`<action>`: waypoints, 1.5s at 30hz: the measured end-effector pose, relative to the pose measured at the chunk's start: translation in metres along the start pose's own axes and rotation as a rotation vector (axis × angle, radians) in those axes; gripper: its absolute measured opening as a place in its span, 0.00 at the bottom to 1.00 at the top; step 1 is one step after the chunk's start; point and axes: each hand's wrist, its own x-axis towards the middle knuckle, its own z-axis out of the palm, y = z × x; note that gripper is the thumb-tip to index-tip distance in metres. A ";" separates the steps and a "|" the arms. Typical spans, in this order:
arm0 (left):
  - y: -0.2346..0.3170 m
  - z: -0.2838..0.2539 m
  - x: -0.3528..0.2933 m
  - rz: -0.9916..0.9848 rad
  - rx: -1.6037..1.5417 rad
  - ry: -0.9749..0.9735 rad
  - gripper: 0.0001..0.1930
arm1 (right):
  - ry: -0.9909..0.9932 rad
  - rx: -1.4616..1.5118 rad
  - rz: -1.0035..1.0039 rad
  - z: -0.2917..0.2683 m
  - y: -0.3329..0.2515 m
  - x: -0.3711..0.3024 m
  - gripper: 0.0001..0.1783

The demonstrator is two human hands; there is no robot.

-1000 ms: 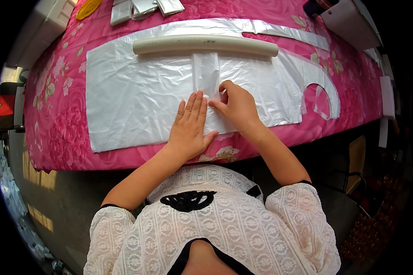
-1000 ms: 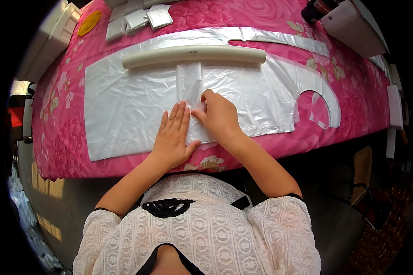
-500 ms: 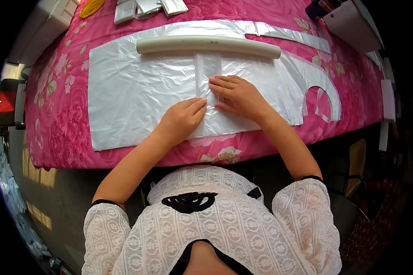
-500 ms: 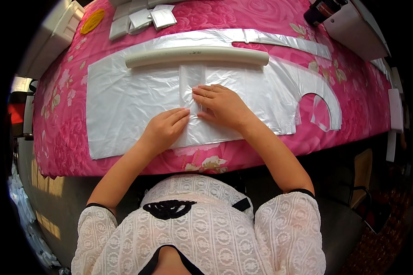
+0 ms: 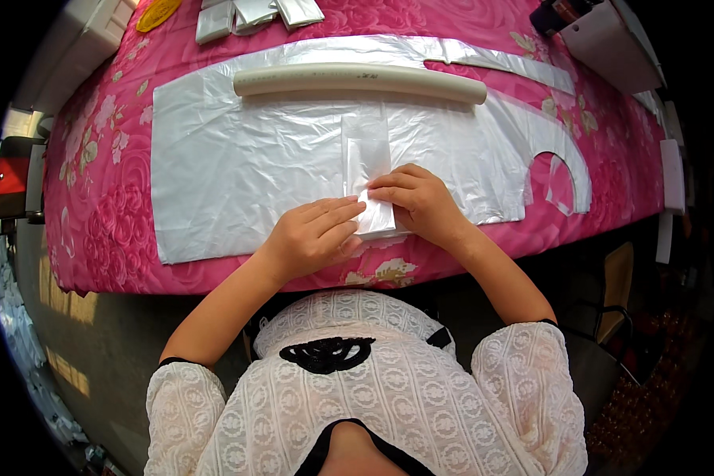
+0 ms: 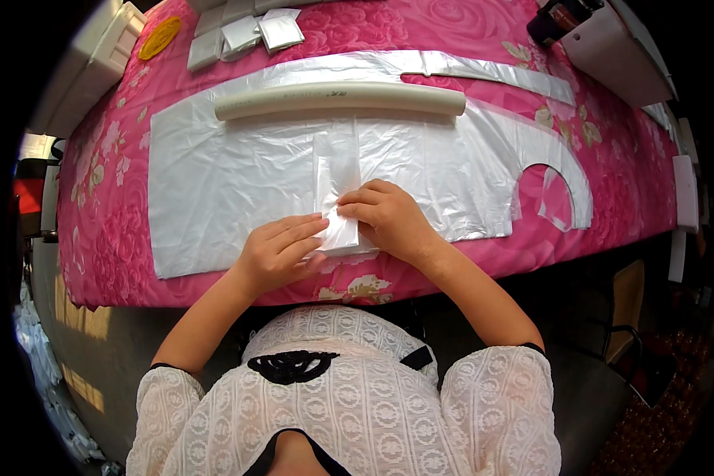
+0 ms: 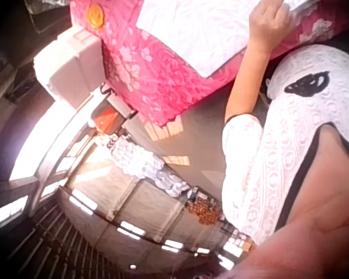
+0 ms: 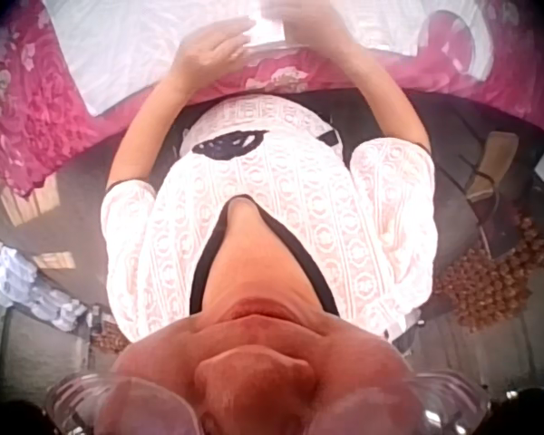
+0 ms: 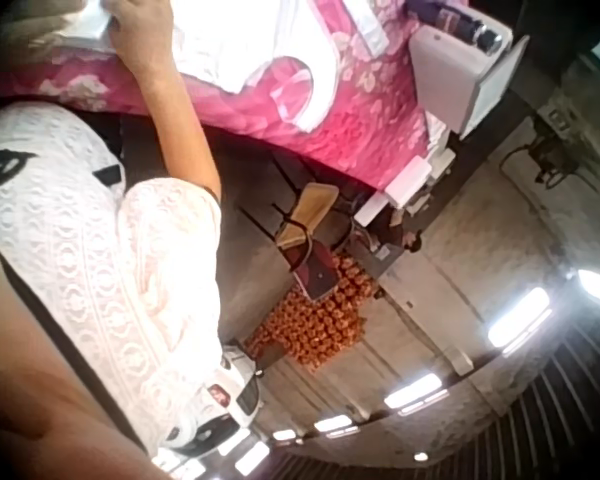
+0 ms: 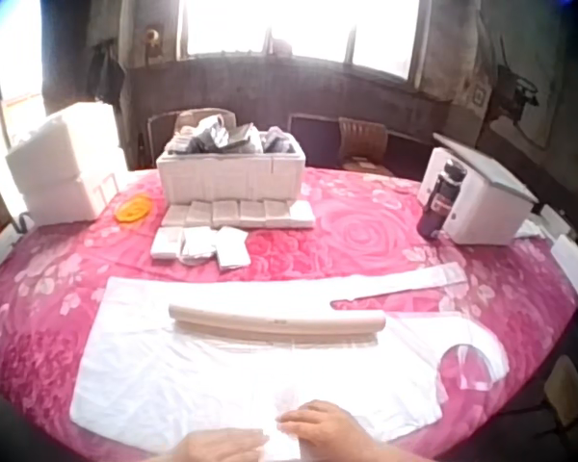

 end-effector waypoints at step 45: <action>-0.022 0.020 0.036 -0.254 0.180 -0.020 0.37 | -0.207 0.134 0.917 -0.009 0.005 0.051 0.16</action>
